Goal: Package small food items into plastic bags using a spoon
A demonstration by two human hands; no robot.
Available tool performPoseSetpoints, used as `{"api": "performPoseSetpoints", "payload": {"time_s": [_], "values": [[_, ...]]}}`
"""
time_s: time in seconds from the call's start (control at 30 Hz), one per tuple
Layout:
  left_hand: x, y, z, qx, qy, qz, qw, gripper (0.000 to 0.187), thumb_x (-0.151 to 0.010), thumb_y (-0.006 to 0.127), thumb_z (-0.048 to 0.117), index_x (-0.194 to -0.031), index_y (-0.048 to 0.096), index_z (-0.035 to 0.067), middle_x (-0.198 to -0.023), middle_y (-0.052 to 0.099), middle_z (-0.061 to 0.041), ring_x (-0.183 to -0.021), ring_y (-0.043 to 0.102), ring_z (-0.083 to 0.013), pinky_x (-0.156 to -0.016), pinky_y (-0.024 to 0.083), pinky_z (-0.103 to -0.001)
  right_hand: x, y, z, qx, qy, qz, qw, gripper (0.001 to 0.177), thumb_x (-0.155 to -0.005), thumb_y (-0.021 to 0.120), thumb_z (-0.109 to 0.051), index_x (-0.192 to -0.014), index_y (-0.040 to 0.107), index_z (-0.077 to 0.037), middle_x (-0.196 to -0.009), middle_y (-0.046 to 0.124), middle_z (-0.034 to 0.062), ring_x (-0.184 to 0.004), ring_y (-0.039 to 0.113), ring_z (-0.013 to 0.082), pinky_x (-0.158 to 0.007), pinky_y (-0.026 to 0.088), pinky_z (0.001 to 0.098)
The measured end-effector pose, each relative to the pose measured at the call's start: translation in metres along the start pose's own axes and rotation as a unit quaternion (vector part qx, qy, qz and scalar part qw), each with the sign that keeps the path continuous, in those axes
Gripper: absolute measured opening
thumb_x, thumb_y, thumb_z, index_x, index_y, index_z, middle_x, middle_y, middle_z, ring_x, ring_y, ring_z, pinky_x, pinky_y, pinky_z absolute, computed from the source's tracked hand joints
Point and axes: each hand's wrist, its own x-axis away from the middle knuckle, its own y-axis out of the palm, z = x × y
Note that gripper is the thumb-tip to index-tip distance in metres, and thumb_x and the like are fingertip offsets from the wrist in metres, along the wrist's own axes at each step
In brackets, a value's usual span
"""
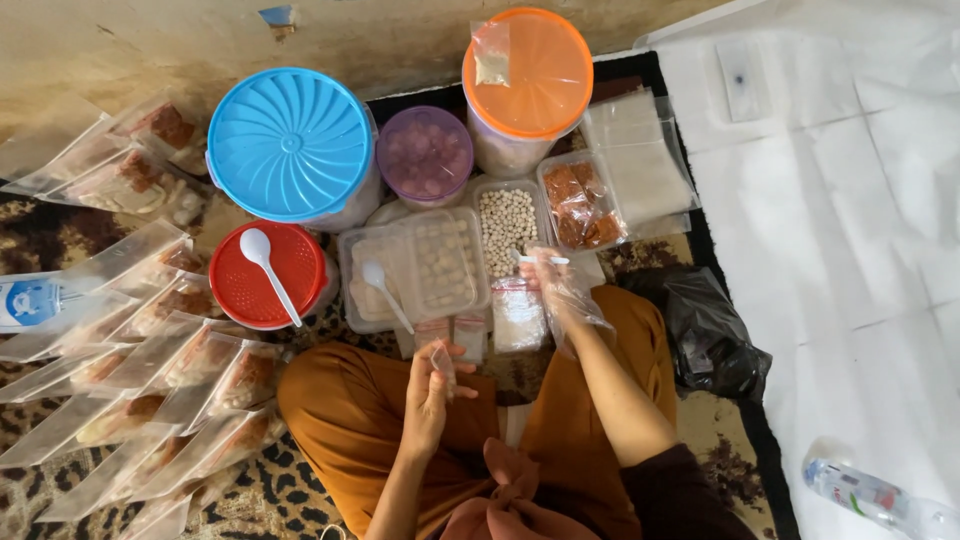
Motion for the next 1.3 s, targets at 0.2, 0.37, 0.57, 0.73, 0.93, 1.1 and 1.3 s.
{"api": "performPoseSetpoints", "payload": {"time_s": [0.2,0.37,0.57,0.73,0.93,1.1,1.3], "values": [[0.002,-0.003,0.006,-0.005,-0.023,0.004,1.0,0.059,-0.097,0.055,0.052,-0.134,0.048,0.007,-0.123,0.061,-0.017,-0.098,0.073,-0.026,-0.065,0.068,-0.038,0.001,0.021,-0.081,0.191,-0.201,-0.007,0.961,0.019,-0.111,0.049,-0.012,-0.122,0.064,-0.011,-0.123,0.071,0.0134,-0.086,0.073,0.0125,-0.068,0.064,0.014],[0.002,-0.006,0.0,0.001,-0.01,0.004,1.0,0.057,-0.097,0.057,0.048,-0.135,0.049,0.007,-0.124,0.06,-0.018,-0.099,0.073,-0.0267,-0.067,0.068,-0.038,-0.012,0.023,-0.105,0.536,-0.478,0.12,0.686,0.009,-0.11,0.051,-0.003,-0.111,0.059,-0.008,-0.077,0.064,0.0019,-0.052,0.05,0.0056,-0.043,0.047,0.0173],[0.003,-0.005,-0.002,-0.008,-0.026,0.015,1.0,0.058,-0.096,0.058,0.047,-0.135,0.049,0.006,-0.124,0.061,-0.018,-0.098,0.072,-0.0259,-0.066,0.069,-0.038,-0.019,0.005,-0.024,0.031,0.049,-0.004,0.998,0.017,-0.11,0.053,-0.019,-0.109,0.061,-0.004,-0.088,0.065,0.0046,-0.064,0.06,0.0079,-0.058,0.055,0.0152],[0.004,-0.002,0.012,-0.017,-0.048,0.03,0.998,0.056,-0.096,0.058,0.044,-0.134,0.05,0.004,-0.118,0.062,-0.015,-0.097,0.071,-0.0238,-0.065,0.068,-0.037,-0.027,0.037,-0.09,0.221,0.032,0.04,0.974,0.03,-0.108,0.053,-0.027,-0.118,0.07,-0.004,-0.073,0.073,0.0056,-0.056,0.07,0.0106,-0.049,0.062,0.0144],[0.005,-0.007,0.003,-0.013,-0.03,0.019,0.999,0.056,-0.096,0.06,0.044,-0.134,0.05,0.005,-0.119,0.061,-0.016,-0.097,0.071,-0.0245,-0.066,0.069,-0.037,-0.03,0.031,-0.102,0.409,-0.063,0.063,0.908,0.023,-0.108,0.054,-0.021,-0.111,0.074,-0.009,-0.071,0.073,0.0018,-0.051,0.065,0.0065,-0.038,0.05,0.0132],[0.005,-0.005,-0.012,0.038,-0.041,0.017,0.998,0.057,-0.095,0.065,0.038,-0.136,0.049,0.002,-0.121,0.059,-0.018,-0.099,0.071,-0.0269,-0.066,0.068,-0.037,-0.021,0.04,-0.08,0.293,-0.012,0.021,0.956,0.02,-0.108,0.057,-0.015,-0.106,0.074,-0.005,-0.072,0.073,0.0054,-0.048,0.063,0.0053,-0.037,0.05,0.0105],[0.005,-0.003,-0.003,0.04,-0.052,0.017,0.998,0.055,-0.095,0.065,0.036,-0.136,0.05,0.002,-0.119,0.06,-0.017,-0.099,0.07,-0.0251,-0.069,0.067,-0.036,-0.013,0.052,-0.049,0.235,-0.054,0.058,0.969,0.022,-0.103,0.065,-0.019,-0.109,0.076,-0.001,-0.072,0.074,0.0077,-0.049,0.068,0.0088,-0.04,0.059,0.0113]]}}
